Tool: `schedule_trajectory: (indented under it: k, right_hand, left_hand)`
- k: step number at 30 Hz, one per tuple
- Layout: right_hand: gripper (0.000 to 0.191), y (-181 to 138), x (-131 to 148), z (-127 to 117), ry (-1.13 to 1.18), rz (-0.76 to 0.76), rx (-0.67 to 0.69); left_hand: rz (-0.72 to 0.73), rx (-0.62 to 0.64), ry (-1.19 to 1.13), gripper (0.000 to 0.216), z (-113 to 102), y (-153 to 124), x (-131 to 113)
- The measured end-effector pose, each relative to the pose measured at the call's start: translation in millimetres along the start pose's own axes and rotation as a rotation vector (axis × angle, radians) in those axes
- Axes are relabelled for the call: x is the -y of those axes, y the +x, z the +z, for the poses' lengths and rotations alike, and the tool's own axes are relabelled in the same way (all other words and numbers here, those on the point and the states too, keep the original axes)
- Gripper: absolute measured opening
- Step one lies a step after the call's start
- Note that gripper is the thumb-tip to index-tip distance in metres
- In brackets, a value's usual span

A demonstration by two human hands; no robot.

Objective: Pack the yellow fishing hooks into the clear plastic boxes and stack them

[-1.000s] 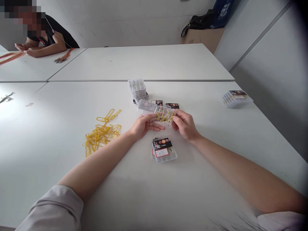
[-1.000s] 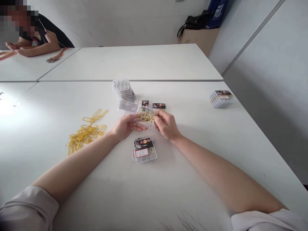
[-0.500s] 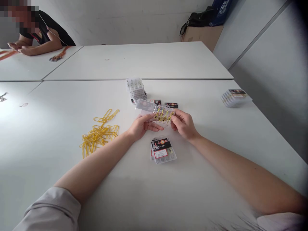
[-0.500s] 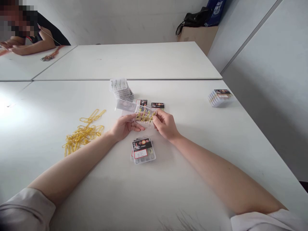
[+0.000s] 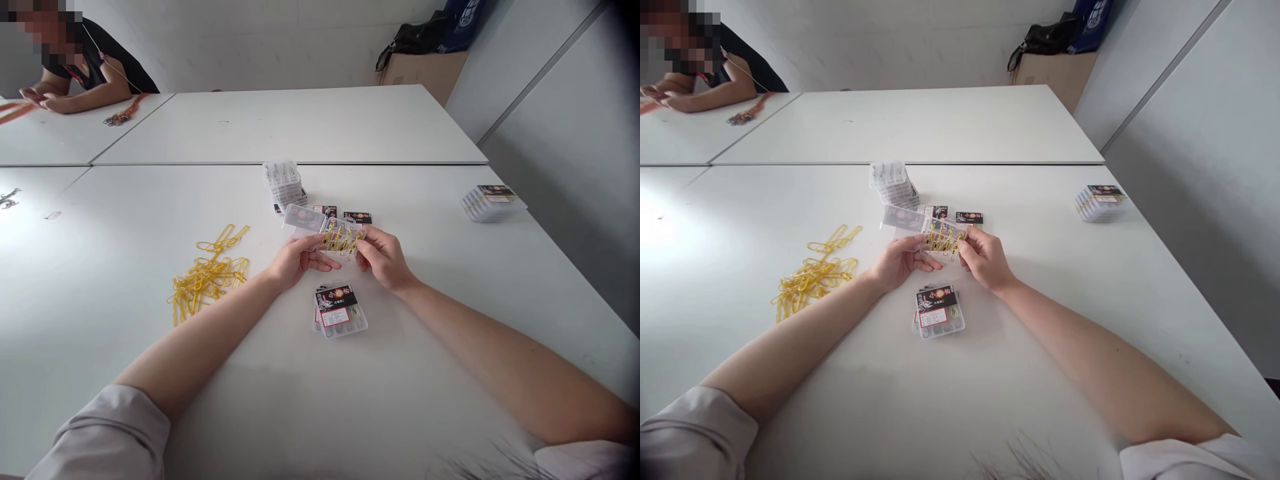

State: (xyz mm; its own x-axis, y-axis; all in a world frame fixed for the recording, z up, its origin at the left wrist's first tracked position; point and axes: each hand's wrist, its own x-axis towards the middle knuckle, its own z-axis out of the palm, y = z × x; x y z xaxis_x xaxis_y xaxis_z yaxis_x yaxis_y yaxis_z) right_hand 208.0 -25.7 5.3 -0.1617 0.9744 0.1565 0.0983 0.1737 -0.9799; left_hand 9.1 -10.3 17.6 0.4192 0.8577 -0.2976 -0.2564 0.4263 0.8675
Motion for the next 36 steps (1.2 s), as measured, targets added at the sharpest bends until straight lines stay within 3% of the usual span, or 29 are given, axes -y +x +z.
schedule_trajectory:
  k: [14,22,26,36]
  right_hand:
    - [0.010,3.3,-3.2,1.1,0.014,0.062,-0.028]
    - [0.020,2.6,-1.3,-3.8,0.104,0.019,0.117]
    - [0.029,0.0,-2.0,-4.0,0.087,0.019,0.107]
    - [0.026,0.7,-0.1,-0.8,-0.012,0.000,0.078]
  left_hand:
    - [0.020,0.025,0.047,0.029,1.0,-3.8,-0.9]
    - [0.026,-0.008,0.044,0.032,-2.0,-0.7,1.4]
    - [0.018,0.003,0.036,0.029,-1.7,-0.1,1.4]
    - [0.025,-0.008,0.030,0.029,-4.0,2.3,3.3]
